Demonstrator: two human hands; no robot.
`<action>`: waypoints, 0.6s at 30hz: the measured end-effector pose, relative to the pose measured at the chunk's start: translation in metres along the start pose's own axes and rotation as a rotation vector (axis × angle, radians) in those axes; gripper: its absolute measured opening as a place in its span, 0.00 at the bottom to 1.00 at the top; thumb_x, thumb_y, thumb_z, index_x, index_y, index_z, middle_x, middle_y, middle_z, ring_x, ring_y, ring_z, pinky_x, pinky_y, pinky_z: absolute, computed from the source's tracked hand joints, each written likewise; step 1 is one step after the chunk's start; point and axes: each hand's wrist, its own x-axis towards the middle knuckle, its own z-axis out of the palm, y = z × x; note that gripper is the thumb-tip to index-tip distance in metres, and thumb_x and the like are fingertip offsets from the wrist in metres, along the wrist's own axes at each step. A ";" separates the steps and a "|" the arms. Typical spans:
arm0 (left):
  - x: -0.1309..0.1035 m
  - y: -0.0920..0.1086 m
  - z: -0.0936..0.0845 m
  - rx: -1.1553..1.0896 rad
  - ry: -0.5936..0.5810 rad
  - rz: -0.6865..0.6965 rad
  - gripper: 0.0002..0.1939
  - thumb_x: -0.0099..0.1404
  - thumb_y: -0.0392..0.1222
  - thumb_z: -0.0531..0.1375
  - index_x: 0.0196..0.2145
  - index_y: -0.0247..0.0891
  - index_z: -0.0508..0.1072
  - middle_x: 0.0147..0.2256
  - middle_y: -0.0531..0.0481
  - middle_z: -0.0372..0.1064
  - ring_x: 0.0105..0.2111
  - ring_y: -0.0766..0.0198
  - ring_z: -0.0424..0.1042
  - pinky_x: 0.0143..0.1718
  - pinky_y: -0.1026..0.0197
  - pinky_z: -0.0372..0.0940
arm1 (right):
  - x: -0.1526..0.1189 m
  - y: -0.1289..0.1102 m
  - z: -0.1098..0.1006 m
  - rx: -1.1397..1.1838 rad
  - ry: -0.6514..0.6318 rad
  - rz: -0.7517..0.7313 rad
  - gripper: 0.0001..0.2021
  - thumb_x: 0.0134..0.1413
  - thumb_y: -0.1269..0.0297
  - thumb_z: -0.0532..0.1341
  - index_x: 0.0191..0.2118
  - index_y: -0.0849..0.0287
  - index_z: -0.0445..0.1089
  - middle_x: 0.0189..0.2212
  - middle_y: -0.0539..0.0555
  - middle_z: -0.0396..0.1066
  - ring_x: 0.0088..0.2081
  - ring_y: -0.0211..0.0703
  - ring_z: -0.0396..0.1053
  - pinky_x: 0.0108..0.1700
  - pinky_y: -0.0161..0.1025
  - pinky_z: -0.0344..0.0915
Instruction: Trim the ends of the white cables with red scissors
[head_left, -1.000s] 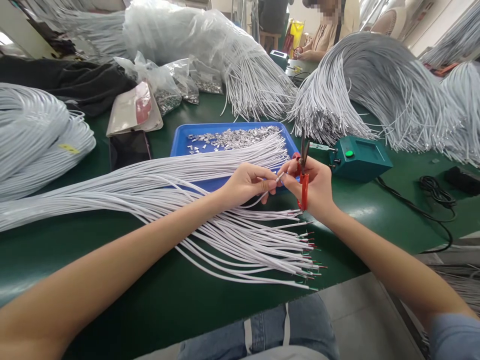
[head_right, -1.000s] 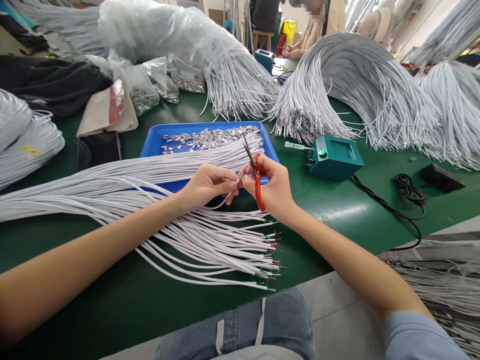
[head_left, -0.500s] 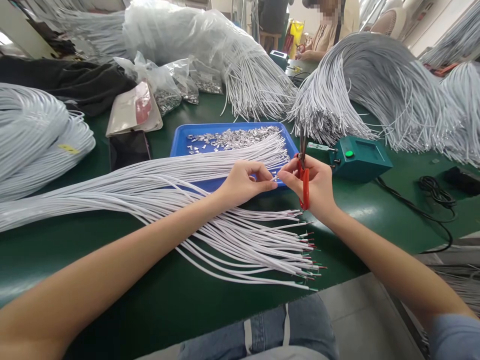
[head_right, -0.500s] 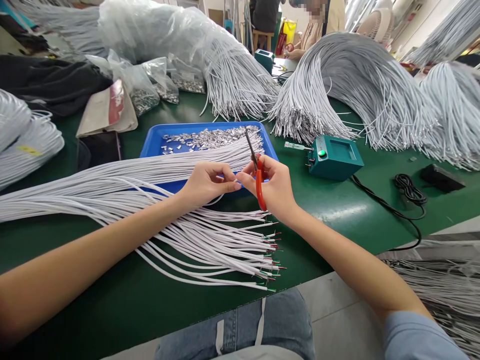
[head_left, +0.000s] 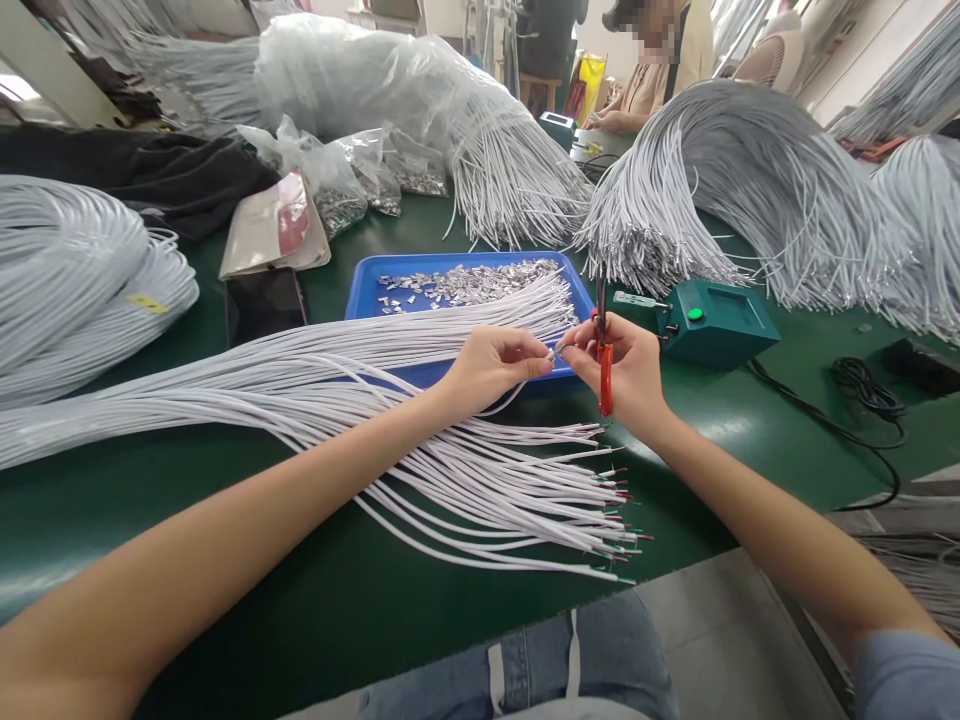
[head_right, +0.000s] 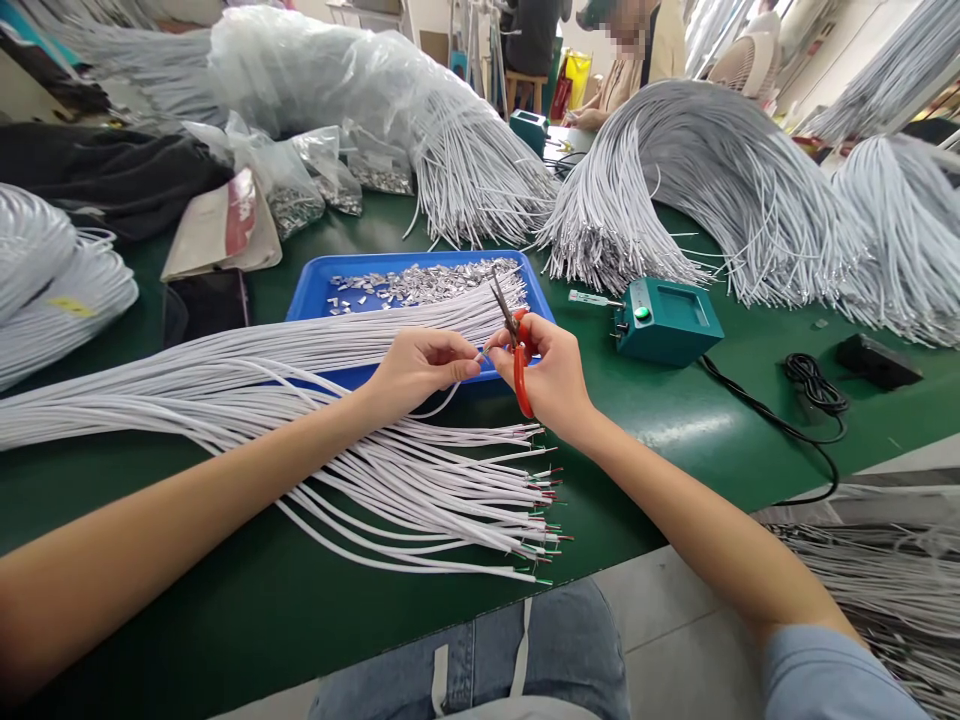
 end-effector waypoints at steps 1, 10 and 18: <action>0.000 0.000 0.000 -0.001 -0.018 0.002 0.19 0.51 0.52 0.69 0.26 0.31 0.76 0.23 0.50 0.71 0.23 0.70 0.65 0.25 0.67 0.61 | 0.000 0.001 0.000 0.005 -0.003 0.000 0.05 0.42 0.69 0.64 0.26 0.59 0.66 0.26 0.48 0.71 0.24 0.33 0.61 0.29 0.35 0.60; -0.002 0.004 0.001 0.003 -0.090 0.021 0.10 0.56 0.43 0.65 0.27 0.31 0.76 0.21 0.51 0.69 0.21 0.72 0.64 0.22 0.69 0.60 | 0.010 0.016 -0.004 -0.052 0.066 -0.011 0.04 0.42 0.68 0.63 0.26 0.59 0.65 0.25 0.49 0.71 0.26 0.37 0.65 0.31 0.37 0.62; -0.004 0.004 0.002 0.061 -0.084 -0.001 0.08 0.54 0.40 0.65 0.28 0.31 0.77 0.22 0.49 0.71 0.20 0.71 0.65 0.21 0.69 0.61 | 0.028 0.031 -0.017 -0.306 0.182 0.070 0.03 0.41 0.68 0.62 0.25 0.60 0.67 0.23 0.50 0.69 0.26 0.40 0.64 0.33 0.39 0.60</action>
